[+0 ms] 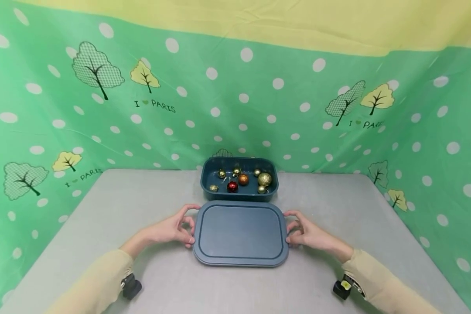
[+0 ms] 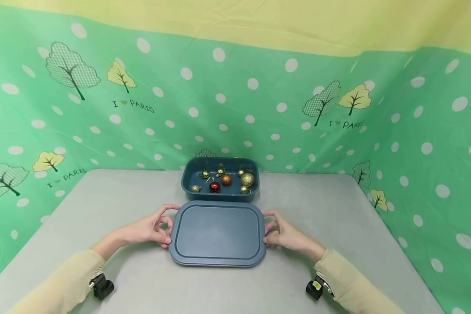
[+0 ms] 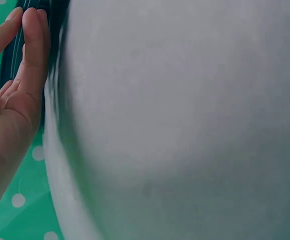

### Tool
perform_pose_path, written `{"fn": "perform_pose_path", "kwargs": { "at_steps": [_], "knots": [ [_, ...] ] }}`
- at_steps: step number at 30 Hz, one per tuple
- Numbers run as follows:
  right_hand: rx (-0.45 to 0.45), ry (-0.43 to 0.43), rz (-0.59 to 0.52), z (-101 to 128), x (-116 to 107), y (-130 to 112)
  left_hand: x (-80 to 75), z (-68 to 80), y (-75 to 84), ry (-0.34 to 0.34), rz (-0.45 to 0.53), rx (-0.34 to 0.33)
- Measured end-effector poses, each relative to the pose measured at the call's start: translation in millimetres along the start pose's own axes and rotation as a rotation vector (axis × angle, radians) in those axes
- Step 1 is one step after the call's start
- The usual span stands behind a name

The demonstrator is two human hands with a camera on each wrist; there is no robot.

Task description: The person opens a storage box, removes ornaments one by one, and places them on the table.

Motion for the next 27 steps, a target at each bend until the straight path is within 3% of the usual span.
{"fn": "perform_pose_path", "kwargs": {
  "at_steps": [5, 10, 19, 27],
  "knots": [
    [0.085, 0.081, -0.024, -5, -2, 7, -5.9, -3.0, -9.7, 0.023, -0.015, -0.052],
    [0.112, 0.101, -0.024, -9, -3, 8, -13.6, -3.6, -12.9, 0.055, -0.036, -0.078],
    [0.095, 0.074, 0.038, -11, -8, 9, -20.5, -2.9, -6.1, 0.110, -0.164, -0.084],
    [0.059, 0.152, 0.049, -15, -32, 3, -33.9, -3.3, 4.4, 0.211, -0.269, -0.104]
  ]
}}
Point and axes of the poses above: each hand's wrist, its own z-axis away from the middle knuckle, its own x-axis out of the palm, y = z × x, the point moved 9 cm from there along -z, towards the middle knuckle, and after that the axes turned 9 degrees about -y, right-handed, at the moved point
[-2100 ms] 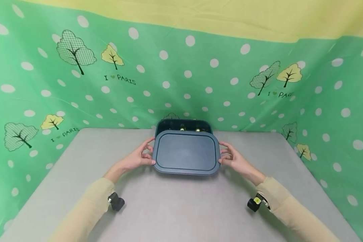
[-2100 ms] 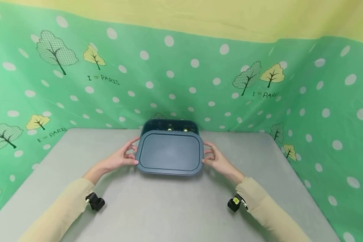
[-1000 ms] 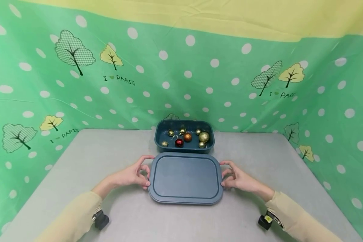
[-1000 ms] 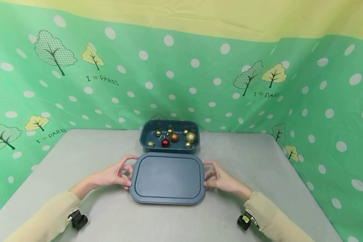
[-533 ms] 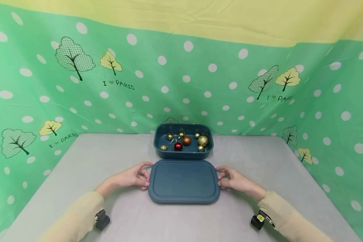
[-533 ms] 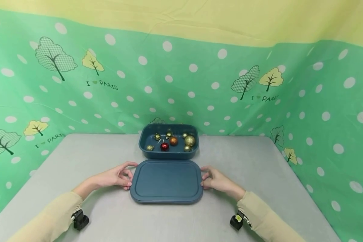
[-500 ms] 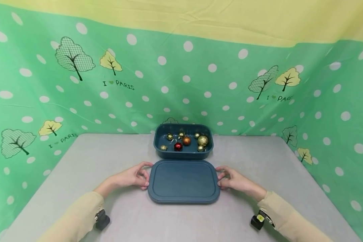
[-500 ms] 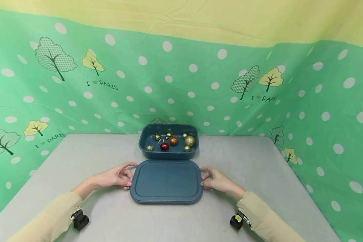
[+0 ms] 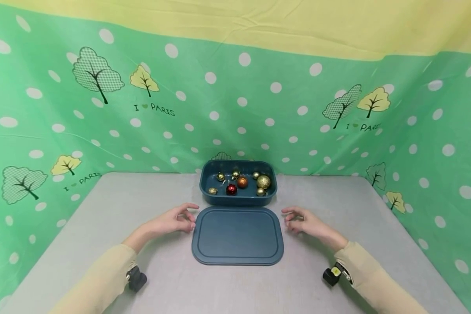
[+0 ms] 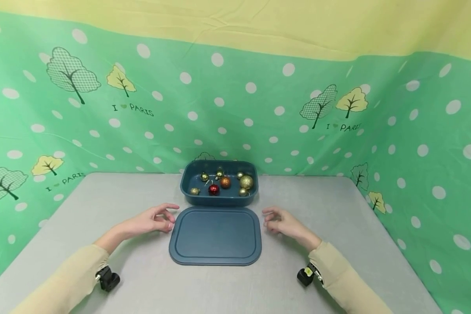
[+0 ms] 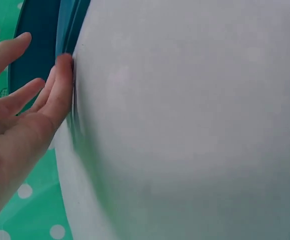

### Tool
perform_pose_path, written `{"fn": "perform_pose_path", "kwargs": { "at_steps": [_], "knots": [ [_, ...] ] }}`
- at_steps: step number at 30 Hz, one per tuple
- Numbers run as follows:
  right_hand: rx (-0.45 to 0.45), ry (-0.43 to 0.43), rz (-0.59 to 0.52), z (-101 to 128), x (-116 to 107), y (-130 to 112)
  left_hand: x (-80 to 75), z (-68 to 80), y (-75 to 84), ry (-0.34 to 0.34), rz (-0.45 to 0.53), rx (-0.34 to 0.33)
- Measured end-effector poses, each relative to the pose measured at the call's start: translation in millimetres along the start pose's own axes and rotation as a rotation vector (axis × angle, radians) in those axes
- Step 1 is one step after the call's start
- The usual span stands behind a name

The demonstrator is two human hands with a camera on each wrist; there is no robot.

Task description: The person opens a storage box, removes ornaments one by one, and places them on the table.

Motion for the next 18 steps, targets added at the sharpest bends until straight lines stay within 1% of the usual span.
{"fn": "perform_pose_path", "kwargs": {
  "at_steps": [4, 8, 10, 14, 16, 18],
  "knots": [
    [-0.019, 0.030, 0.002, -5, -9, -5, -9.0, -7.0, 1.6, 0.073, -0.013, 0.005],
    [-0.053, 0.084, 0.020, -8, -20, -11, -22.5, -17.6, 4.0, 0.175, -0.093, 0.012],
    [-0.050, 0.120, 0.024, -9, -25, -13, -29.9, -23.5, 5.3, 0.221, -0.117, 0.013],
    [-0.046, 0.166, 0.028, -11, -33, -18, -40.8, -35.6, 6.9, 0.274, -0.113, 0.009],
    [-0.043, 0.176, 0.031, -13, -35, -19, -43.6, -41.4, 7.4, 0.286, -0.115, -0.002],
    [-0.038, 0.182, 0.027, -15, -36, -20, -44.7, -46.9, 8.1, 0.293, -0.155, -0.024]
  ]
}}
Point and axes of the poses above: each hand's wrist, its own z-axis away from the middle knuckle, its own x-axis out of the palm, y = z × x, the point moved 9 cm from there along -z, towards the middle knuckle, and after that the axes turned 9 degrees about -y, right-handed, at the moved point
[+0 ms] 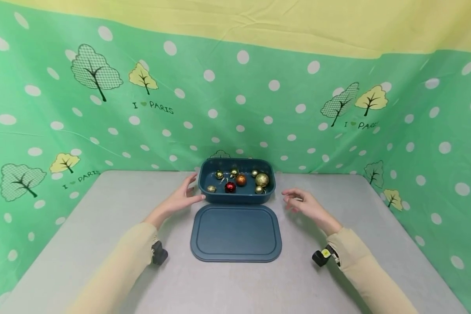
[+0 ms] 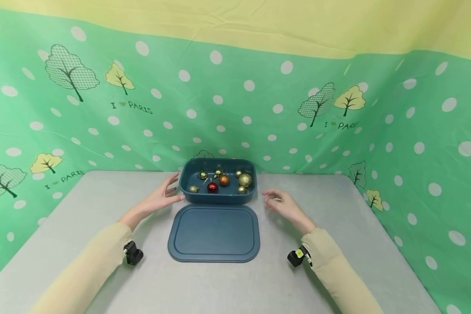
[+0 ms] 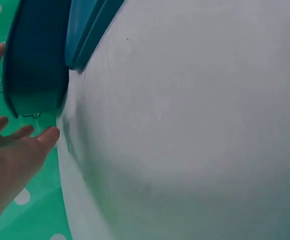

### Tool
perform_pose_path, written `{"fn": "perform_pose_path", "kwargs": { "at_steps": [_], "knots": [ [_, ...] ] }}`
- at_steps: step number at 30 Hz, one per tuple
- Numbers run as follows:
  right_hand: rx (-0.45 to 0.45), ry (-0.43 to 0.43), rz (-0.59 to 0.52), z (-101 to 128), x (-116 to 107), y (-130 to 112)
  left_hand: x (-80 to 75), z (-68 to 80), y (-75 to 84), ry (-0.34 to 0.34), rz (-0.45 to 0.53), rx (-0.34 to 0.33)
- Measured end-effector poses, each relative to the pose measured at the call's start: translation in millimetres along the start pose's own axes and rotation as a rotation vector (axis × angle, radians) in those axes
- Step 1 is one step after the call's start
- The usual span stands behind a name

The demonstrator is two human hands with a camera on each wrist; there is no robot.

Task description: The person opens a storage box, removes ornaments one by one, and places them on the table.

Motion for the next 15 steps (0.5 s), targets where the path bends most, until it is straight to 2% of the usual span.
{"fn": "perform_pose_path", "kwargs": {
  "at_steps": [4, 6, 11, 15],
  "knots": [
    [0.013, 0.024, -0.017, -6, -1, -2, 1.1, -11.5, 3.9, 0.011, -0.116, -0.010],
    [0.006, 0.039, -0.033, -9, -2, -4, 1.4, -15.9, 6.7, 0.017, -0.142, -0.001],
    [-0.043, 0.055, -0.051, -16, -2, -13, 1.4, -23.4, 7.0, 0.008, -0.107, -0.007],
    [-0.065, 0.062, -0.060, -20, 0, -21, 1.6, -30.2, 8.3, -0.001, -0.115, -0.016]
  ]
}}
Point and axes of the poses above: each hand's wrist, its own z-axis away from the middle knuckle, its own x-axis out of the palm, y = z × x, the point moved 9 cm from there along -z, towards the middle knuckle, and after that the axes turned 9 degrees about -y, right-handed, at the moved point
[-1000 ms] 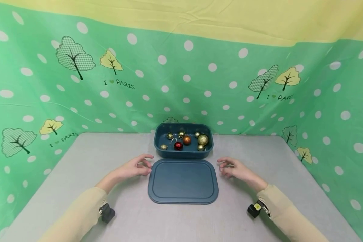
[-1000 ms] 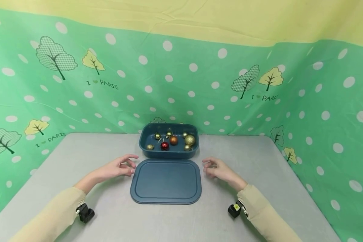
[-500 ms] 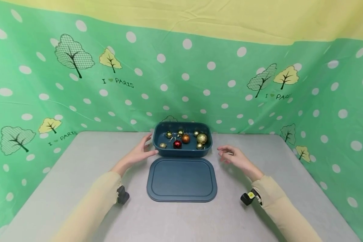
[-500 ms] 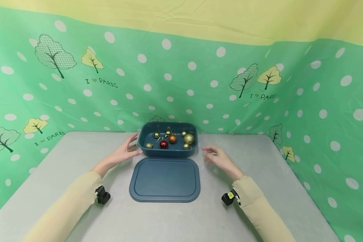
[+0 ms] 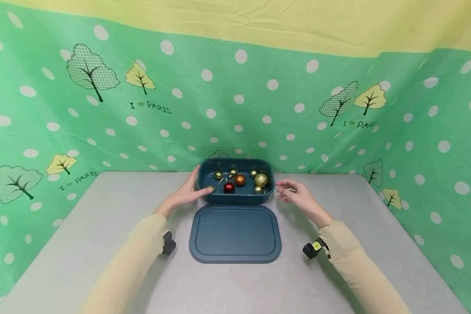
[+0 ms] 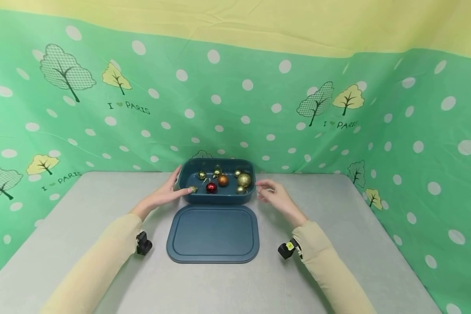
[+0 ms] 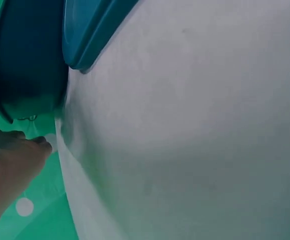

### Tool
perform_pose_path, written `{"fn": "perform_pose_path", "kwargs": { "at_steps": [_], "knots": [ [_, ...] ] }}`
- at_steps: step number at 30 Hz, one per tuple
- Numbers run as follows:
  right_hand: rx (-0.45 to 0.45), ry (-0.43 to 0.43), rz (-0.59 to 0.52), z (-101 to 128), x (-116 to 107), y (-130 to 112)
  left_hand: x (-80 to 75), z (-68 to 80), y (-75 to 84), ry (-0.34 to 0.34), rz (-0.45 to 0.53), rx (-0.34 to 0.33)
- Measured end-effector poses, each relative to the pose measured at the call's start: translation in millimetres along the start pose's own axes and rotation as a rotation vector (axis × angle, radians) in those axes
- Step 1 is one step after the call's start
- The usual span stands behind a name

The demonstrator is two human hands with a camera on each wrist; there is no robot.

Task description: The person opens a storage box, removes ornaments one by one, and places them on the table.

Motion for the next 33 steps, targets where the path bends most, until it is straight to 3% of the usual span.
{"fn": "perform_pose_path", "kwargs": {
  "at_steps": [9, 14, 18, 26, 33],
  "knots": [
    [-0.022, 0.002, -0.007, -14, 9, -19, 2.6, -10.1, 2.9, -0.066, 0.001, -0.011],
    [-0.025, -0.029, 0.007, -24, 21, -28, 6.8, -3.9, 9.3, -0.121, 0.118, -0.014],
    [-0.055, -0.057, 0.012, -37, 35, -36, 5.4, -0.2, 16.8, -0.125, 0.192, 0.004],
    [-0.109, -0.119, 0.083, -66, 62, -41, 4.1, -9.9, -4.9, -0.089, 0.137, -0.022],
    [-0.091, -0.195, 0.076, -89, 86, -32, 6.2, -9.9, -7.4, -0.095, 0.140, -0.036]
  ]
}}
Point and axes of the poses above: each hand's wrist, its own z-axis away from the middle knuckle, its own x-axis out of the palm, y = z × x, the point moved 9 cm from there along -z, towards the middle knuckle, and after that the axes turned 9 degrees about -y, right-handed, at the moved point
